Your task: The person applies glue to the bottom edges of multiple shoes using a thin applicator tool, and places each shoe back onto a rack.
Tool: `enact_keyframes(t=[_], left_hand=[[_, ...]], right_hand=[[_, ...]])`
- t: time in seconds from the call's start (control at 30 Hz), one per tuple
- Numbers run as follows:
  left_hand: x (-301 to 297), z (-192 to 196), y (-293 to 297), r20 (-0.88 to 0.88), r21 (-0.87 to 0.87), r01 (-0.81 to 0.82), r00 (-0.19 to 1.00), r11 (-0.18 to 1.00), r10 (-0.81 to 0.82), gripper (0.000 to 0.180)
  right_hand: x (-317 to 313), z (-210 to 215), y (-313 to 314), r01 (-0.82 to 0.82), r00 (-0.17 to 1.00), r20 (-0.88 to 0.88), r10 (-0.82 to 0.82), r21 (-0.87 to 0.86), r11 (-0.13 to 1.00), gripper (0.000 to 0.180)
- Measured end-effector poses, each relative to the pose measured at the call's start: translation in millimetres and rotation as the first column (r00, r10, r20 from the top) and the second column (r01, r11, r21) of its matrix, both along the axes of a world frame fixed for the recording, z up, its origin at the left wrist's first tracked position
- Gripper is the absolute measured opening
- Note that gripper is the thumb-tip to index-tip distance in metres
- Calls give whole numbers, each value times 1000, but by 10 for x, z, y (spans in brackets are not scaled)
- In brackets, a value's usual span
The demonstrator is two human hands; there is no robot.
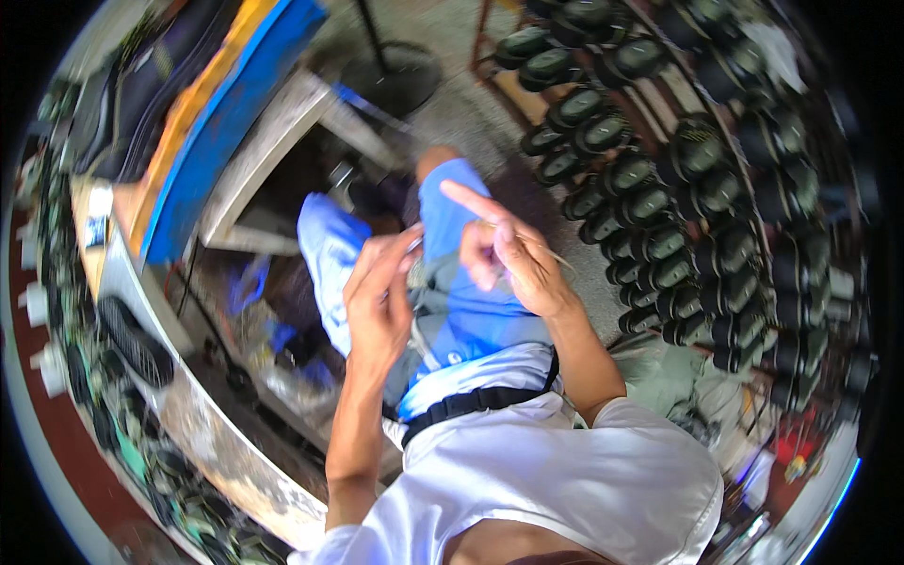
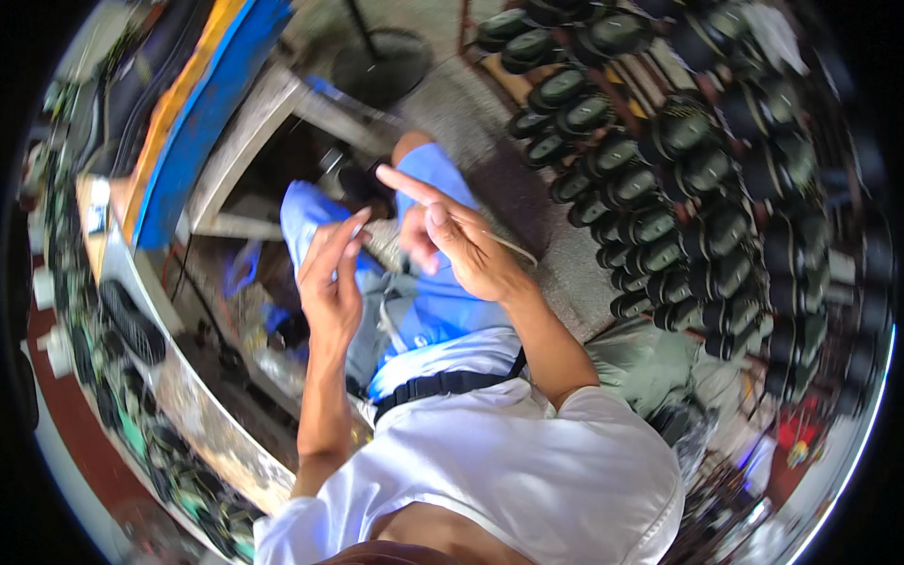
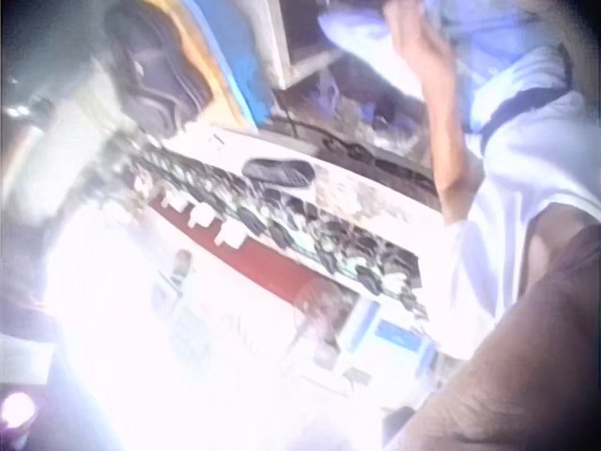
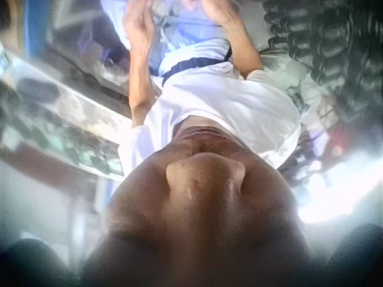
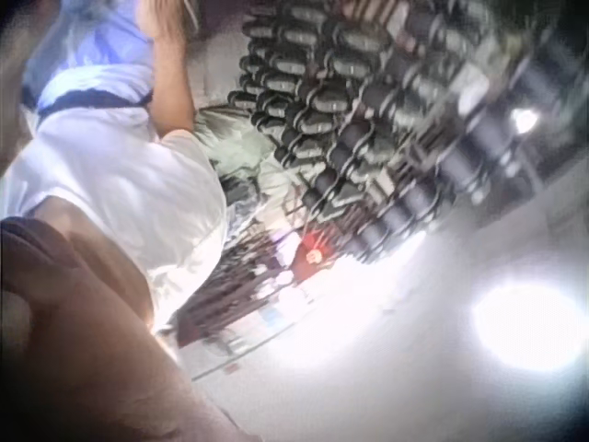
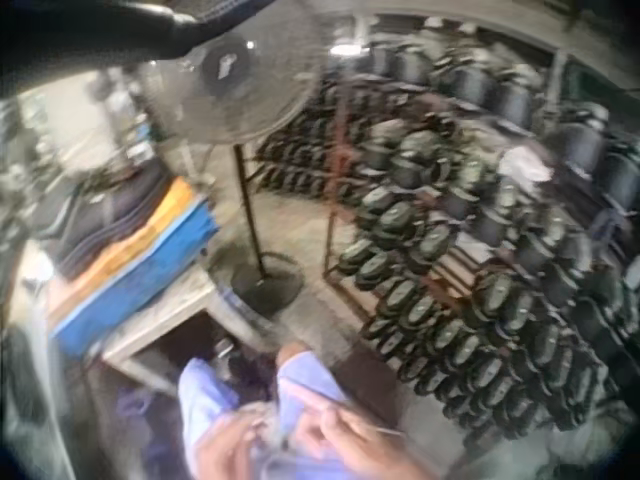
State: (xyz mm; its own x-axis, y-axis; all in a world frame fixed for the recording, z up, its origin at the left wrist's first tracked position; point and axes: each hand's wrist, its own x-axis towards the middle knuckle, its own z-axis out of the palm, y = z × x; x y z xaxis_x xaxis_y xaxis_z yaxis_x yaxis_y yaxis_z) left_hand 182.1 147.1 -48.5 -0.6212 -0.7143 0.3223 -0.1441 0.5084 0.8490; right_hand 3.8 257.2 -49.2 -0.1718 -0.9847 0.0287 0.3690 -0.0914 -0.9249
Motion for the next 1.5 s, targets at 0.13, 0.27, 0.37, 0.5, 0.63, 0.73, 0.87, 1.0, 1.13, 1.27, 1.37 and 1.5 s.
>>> enact_keyframes(t=[0.13,0.27,0.37,0.5,0.63,0.73,0.87,1.0,1.13,1.27,1.37,1.5], left_hand=[[88,12,29,-33,-66,-41,999,997,39,43],[177,43,82,-62,58,-168,983,984,171,32],[277,-20,90,-56,117,-191,978,974,199,24],[284,31,24,-69,7,-192,979,981,192,19],[276,35,14,-95,26,-185,978,982,187,18],[254,7,7,-122,22,-198,972,980,200,18],[243,-11,3,-130,54,-197,971,979,203,18],[234,-19,17,-131,78,-201,969,976,210,17],[238,-58,25,-101,103,-211,970,972,221,15],[201,-79,66,-76,170,-211,971,963,227,10],[187,-72,86,-50,187,-190,978,964,202,6],[249,-7,54,48,267,-127,992,955,119,5]], right_hand=[[58,-16,-140,65,881,-465,-84,-56,996,52],[185,-81,-227,177,977,-106,-185,-86,981,34],[258,-42,-279,214,971,-101,-217,-40,976,21],[317,-47,-348,249,965,-88,-247,13,968,15],[320,-79,-396,216,974,-75,-215,16,976,16],[344,-102,-411,216,974,-64,-215,0,976,17],[322,-92,-411,253,964,-75,-254,-23,967,18],[328,-119,-403,220,974,-54,-220,-15,975,17],[296,-76,-427,183,977,-114,-178,35,982,17],[280,-22,-434,141,980,-152,-127,88,986,18],[262,-20,-442,114,981,-169,-95,105,988,18],[245,-96,-453,90,990,-126,-71,152,984,16]])
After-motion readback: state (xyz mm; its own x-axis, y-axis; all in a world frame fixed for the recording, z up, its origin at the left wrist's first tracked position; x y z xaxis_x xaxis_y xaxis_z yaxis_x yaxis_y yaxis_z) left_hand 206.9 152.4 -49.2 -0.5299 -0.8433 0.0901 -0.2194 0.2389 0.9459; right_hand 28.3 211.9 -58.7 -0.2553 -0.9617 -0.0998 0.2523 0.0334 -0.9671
